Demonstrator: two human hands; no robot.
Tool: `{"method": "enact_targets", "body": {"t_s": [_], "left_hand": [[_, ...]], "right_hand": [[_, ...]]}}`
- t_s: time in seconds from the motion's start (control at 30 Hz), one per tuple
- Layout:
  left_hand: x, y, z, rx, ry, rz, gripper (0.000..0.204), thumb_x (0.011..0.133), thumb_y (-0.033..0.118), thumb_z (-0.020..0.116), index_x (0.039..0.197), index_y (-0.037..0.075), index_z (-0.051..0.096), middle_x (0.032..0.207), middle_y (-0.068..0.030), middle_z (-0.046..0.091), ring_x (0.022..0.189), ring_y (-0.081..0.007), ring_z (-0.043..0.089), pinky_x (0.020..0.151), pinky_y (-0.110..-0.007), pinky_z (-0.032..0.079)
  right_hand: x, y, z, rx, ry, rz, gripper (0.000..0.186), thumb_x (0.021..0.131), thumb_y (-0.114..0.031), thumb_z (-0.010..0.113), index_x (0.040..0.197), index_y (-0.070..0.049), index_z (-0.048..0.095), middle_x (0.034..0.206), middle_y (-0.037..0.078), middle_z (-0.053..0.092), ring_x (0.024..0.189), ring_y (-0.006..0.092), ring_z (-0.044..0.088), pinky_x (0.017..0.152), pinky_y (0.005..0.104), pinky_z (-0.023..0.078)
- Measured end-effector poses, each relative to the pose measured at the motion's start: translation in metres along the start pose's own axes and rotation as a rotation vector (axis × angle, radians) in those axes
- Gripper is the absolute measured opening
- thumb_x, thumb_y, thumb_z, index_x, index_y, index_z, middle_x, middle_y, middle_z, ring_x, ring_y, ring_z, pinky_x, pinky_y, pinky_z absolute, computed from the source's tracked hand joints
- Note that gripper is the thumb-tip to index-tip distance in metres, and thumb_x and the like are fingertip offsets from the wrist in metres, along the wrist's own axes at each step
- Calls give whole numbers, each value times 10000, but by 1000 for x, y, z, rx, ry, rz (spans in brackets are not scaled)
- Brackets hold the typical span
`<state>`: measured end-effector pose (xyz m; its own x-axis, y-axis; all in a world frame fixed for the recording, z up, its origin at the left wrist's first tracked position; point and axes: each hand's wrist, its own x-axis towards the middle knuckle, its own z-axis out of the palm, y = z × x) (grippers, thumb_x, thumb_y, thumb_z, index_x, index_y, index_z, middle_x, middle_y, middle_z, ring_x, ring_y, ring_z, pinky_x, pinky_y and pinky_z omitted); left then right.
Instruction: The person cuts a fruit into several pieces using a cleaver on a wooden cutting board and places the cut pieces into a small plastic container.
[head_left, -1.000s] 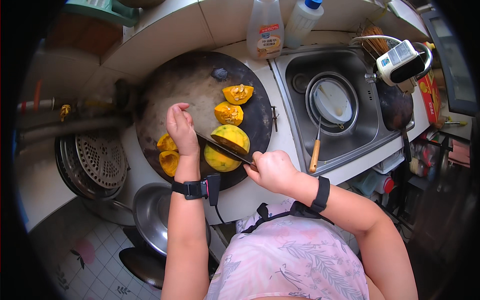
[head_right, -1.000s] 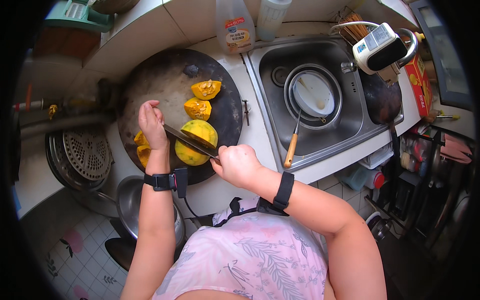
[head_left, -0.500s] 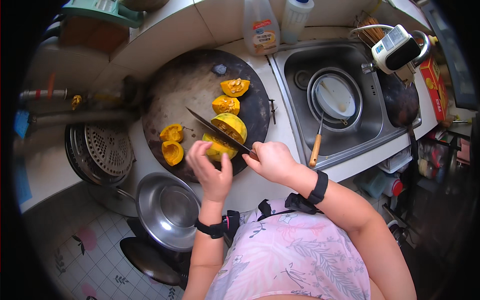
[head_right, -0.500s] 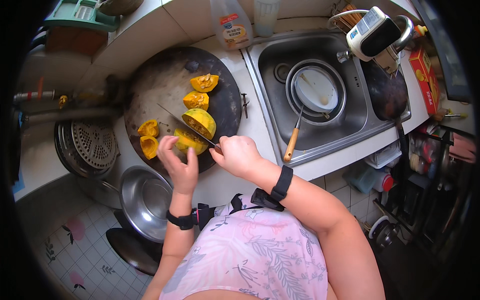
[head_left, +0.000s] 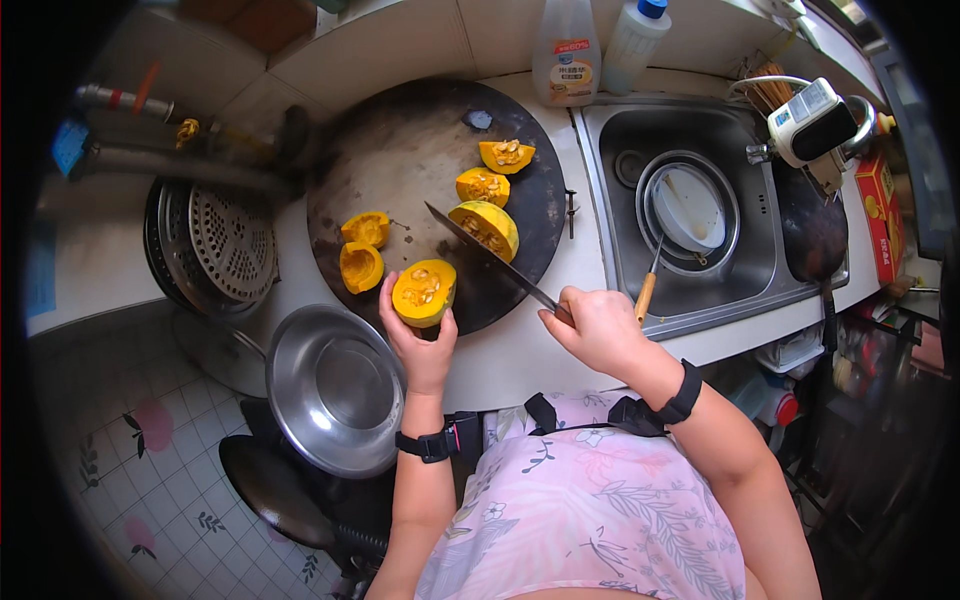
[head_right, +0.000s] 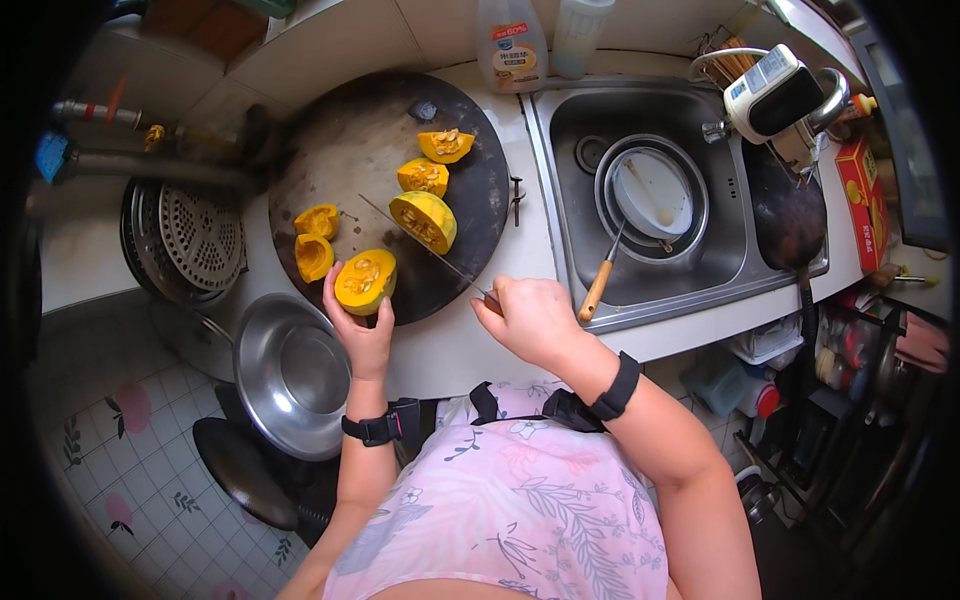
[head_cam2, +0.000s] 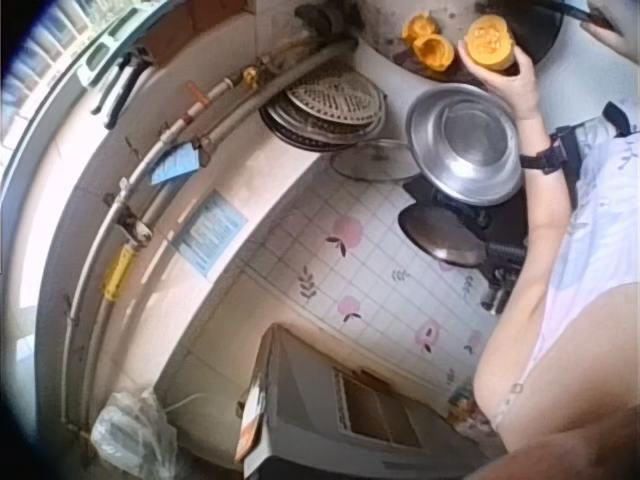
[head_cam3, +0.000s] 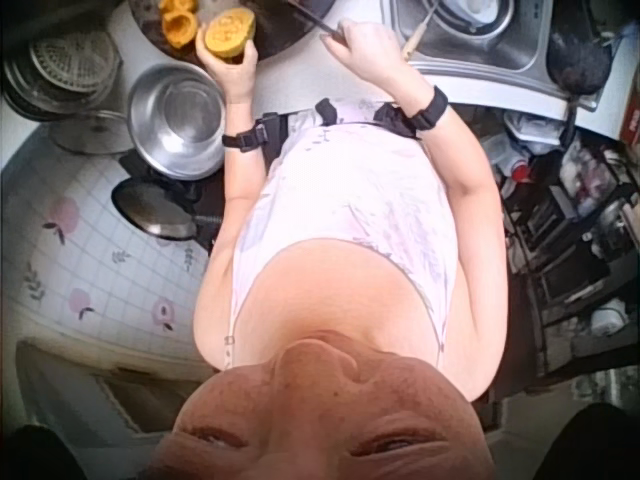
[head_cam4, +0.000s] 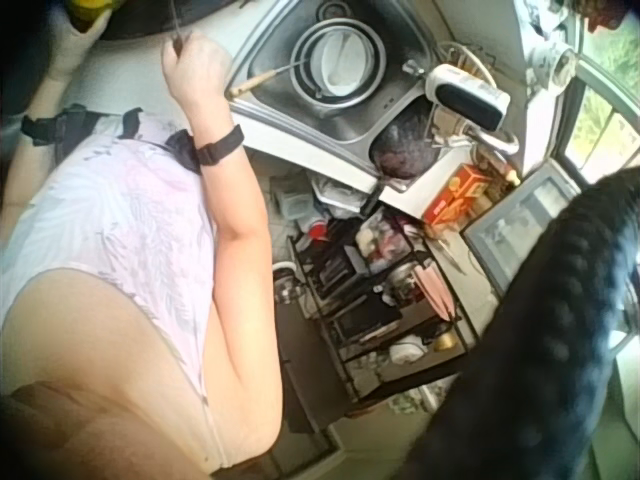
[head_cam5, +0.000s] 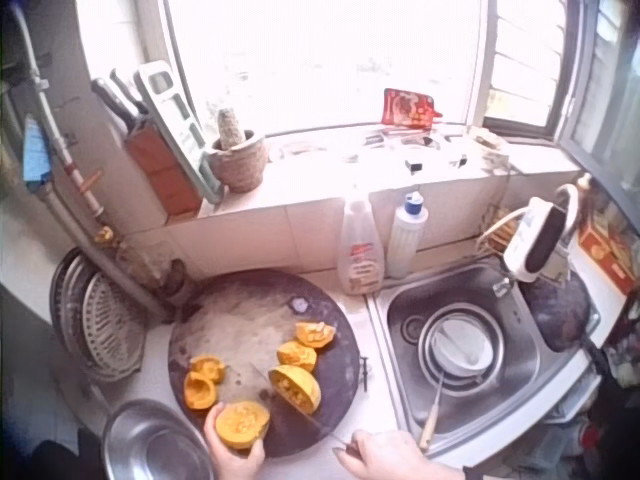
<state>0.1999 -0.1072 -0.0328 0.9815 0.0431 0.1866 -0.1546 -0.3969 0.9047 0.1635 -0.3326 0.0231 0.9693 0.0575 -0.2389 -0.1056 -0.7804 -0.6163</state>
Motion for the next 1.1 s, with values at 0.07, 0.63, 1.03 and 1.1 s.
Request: {"method": "enact_targets", "body": {"t_s": [0.07, 0.63, 1.03, 1.1], "left_hand": [[-7, 2, -3, -207, -90, -65, 748, 661, -17, 636, 1320, 0, 283, 1300, -171, 381, 1190, -270, 430, 1016, -358, 339], [49, 35, 11, 804, -426, 204, 637, 642, 332, 727, 1156, 38, 493, 982, -132, 572, 895, -317, 549, 795, -408, 427], [11, 14, -19, 489, -272, 93, 710, 710, 205, 707, 1274, -42, 355, 1202, -191, 452, 1112, -340, 426, 931, -399, 364], [25, 26, -30, 199, -132, -34, 503, 828, 177, 595, 1243, -24, 395, 1209, -168, 470, 1124, -283, 444, 954, -361, 349]], "right_hand": [[-3, -1, -6, 21, -44, 14, 324, 806, -311, 592, 667, -20, 563, 584, 140, 594, 571, 321, 597, 563, 412, 474], [-18, -8, -28, 27, -50, 55, 314, 803, -290, 604, 654, -18, 555, 555, 137, 579, 542, 326, 587, 541, 416, 463], [-17, -18, -32, -76, -19, -88, 314, 801, -280, 609, 641, -26, 516, 538, 110, 578, 504, 295, 588, 505, 390, 469], [-17, -24, -30, -95, -31, -96, 312, 802, -279, 609, 642, -29, 512, 531, 109, 574, 494, 293, 586, 495, 385, 468]]}}
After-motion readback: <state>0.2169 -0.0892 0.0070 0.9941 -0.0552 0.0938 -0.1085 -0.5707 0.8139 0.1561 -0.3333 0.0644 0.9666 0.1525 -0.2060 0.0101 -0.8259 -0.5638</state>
